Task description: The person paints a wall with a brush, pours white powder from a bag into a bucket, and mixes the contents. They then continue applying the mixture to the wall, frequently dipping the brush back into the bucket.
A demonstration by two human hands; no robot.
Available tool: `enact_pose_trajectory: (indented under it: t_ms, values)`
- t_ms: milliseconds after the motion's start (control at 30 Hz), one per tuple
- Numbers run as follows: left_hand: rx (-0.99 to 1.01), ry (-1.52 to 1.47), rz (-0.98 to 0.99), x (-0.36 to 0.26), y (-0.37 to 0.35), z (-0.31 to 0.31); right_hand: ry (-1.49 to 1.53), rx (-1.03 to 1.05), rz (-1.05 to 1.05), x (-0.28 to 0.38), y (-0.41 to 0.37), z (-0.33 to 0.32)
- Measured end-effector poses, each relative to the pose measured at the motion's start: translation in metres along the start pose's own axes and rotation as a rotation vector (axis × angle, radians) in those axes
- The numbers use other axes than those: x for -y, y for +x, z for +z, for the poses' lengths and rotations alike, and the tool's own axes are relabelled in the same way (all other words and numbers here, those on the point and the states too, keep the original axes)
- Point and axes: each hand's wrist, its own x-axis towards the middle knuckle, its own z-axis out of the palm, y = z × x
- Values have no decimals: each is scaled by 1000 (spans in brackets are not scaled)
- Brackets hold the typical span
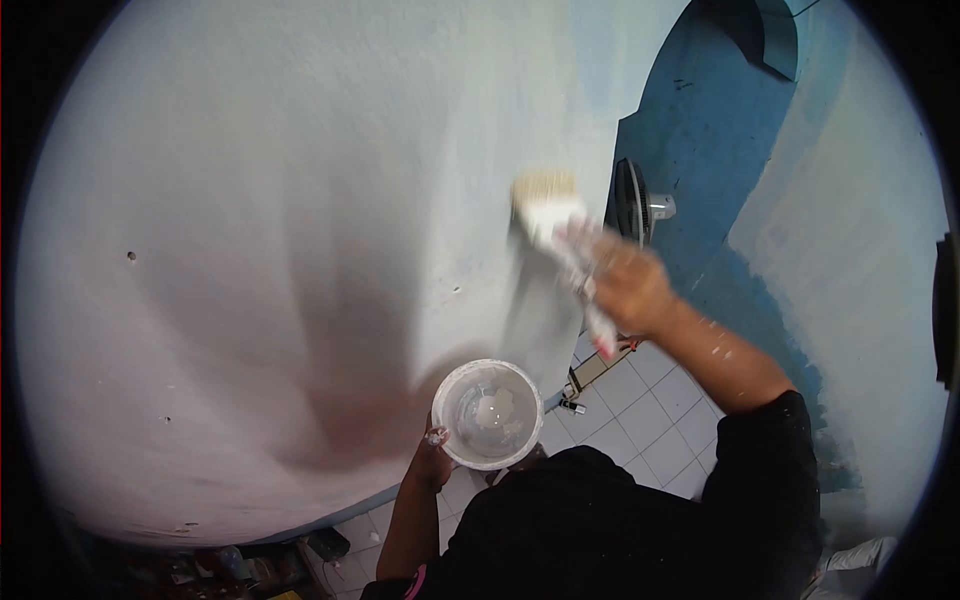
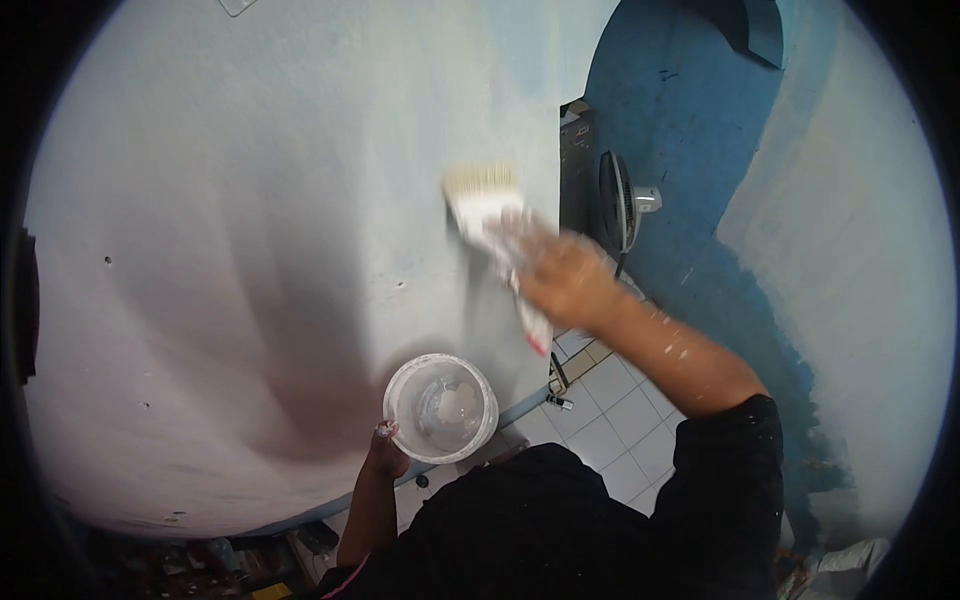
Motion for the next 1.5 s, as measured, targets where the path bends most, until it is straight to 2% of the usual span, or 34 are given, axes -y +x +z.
enact_pose_trajectory:
  t_ms: [67,167,267,300,367,500,533,567,667,733,833,933,1000,1067,1133,1167,1233,1267,1333,1433,1500]
  values:
    - [-15,-18,-42,-1,0,-3,184,138,-17,28,-45,30]
    - [7,-45,-99,1,0,-12,342,682,80,49,-57,36]
    - [13,-38,-75,0,2,-10,276,309,-92,13,-15,10]
    - [10,-43,-73,0,2,-10,290,229,-95,-2,7,-9]
    - [3,-42,-70,-2,3,-9,283,-67,-81,-20,43,-42]
    - [-9,3,-67,3,2,-12,-64,-440,-184,-41,75,-55]
    - [-6,23,-60,3,2,-12,12,-363,-91,-25,71,-48]
    - [-11,45,-40,5,3,-13,-70,-172,-65,-8,56,-34]
    - [-21,85,-12,15,9,-19,161,96,-148,39,3,17]
    - [-33,71,-26,15,8,-17,363,561,-83,55,-25,36]
    - [-80,78,-32,20,9,-18,363,590,-252,35,-1,33]
    - [-85,114,-64,17,8,-17,418,122,-207,5,57,-9]
    - [-55,88,-48,22,8,-22,341,-208,-162,1,82,-31]
    - [-47,71,-43,25,9,-25,223,-361,-209,-4,93,-40]
    - [-64,61,-49,29,9,-26,202,-443,-173,2,90,-30]
    - [-89,62,-46,29,10,-25,239,-274,-105,13,72,-12]
    - [-141,62,-43,29,8,-20,133,-52,-190,37,26,28]
    - [-128,53,-47,30,9,-21,273,69,-196,48,10,35]
    - [-105,30,-58,35,10,-25,384,531,-123,63,-17,45]
    - [-81,40,-51,44,13,-37,450,423,-234,49,-15,53]
    - [-96,33,-31,39,11,-30,490,261,-219,23,25,25]
